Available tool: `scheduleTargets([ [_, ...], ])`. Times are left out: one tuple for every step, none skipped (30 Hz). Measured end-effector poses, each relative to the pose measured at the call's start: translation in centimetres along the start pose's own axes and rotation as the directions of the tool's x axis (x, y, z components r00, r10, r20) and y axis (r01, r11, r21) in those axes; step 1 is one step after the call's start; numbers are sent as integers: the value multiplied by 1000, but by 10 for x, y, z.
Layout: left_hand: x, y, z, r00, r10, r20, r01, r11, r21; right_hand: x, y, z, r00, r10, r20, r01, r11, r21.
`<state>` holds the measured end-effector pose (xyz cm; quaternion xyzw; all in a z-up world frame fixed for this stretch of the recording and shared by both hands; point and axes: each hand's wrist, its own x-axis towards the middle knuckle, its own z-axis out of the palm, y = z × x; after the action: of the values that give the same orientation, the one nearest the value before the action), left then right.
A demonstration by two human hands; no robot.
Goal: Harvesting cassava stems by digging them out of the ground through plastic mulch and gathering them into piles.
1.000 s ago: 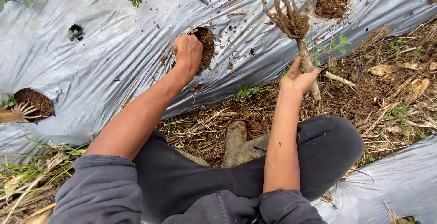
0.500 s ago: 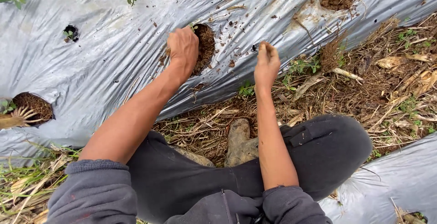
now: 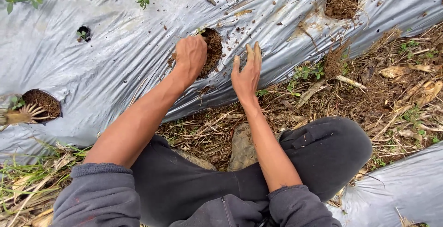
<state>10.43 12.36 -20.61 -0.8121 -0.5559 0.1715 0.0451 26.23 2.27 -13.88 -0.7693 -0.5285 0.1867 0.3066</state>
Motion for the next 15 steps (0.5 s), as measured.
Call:
scheduleTargets([
  [4, 8, 15, 1000, 0, 1, 0, 1000, 0, 1, -3, 5, 1000, 1, 1, -1, 1000, 0],
  [9, 18, 29, 1000, 10, -28, -9, 999, 33, 4, -4, 9, 1000, -19, -2, 19, 1000, 17],
  [14, 28, 43, 998, 20, -57, -16, 998, 65, 6, -6, 13, 999, -38, -5, 38, 999, 35],
  [21, 31, 56, 998, 15, -55, -11, 998, 64, 5, -6, 17, 999, -42, 0, 42, 999, 35],
  [27, 34, 68, 996, 75, -43, -73, 996, 58, 4, -6, 20, 999, -44, 9, 44, 999, 18],
  [34, 33, 79, 991, 133, -34, -131, 990, 54, 4, -8, 26, 999, -49, 17, 49, 999, 5],
  [23, 24, 83, 992, 126, -33, -124, 991, 56, -3, -9, 29, 998, -55, 20, 55, 998, 9],
  [19, 18, 83, 968, 244, -57, -240, 968, 70, -3, -9, 29, 998, -56, 24, 56, 998, 12],
  [15, 11, 82, 930, 358, -79, -351, 932, 87, -3, -9, 30, 998, -57, 28, 57, 998, 16],
  [9, 2, 73, 929, 359, -86, -352, 932, 91, -1, -8, 30, 998, -59, 22, 59, 998, 16],
  [5, -6, 64, 926, 367, -82, -360, 929, 90, 0, -5, 31, 997, -73, 17, 73, 997, 26],
  [-6, -10, 58, 923, 379, -72, -373, 924, 83, -2, 0, 30, 997, -81, 21, 80, 996, 32],
  [-5, -4, 47, 921, 383, -70, -377, 923, 79, -3, 4, 30, 997, -76, 22, 75, 997, 28],
  [-4, -1, 37, 961, 272, -53, -268, 961, 75, -3, 6, 32, 997, -73, -4, 73, 996, 55],
  [-3, 2, 27, 987, 157, -35, -155, 985, 73, -2, 8, 34, 997, -69, -31, 71, 994, 82],
])
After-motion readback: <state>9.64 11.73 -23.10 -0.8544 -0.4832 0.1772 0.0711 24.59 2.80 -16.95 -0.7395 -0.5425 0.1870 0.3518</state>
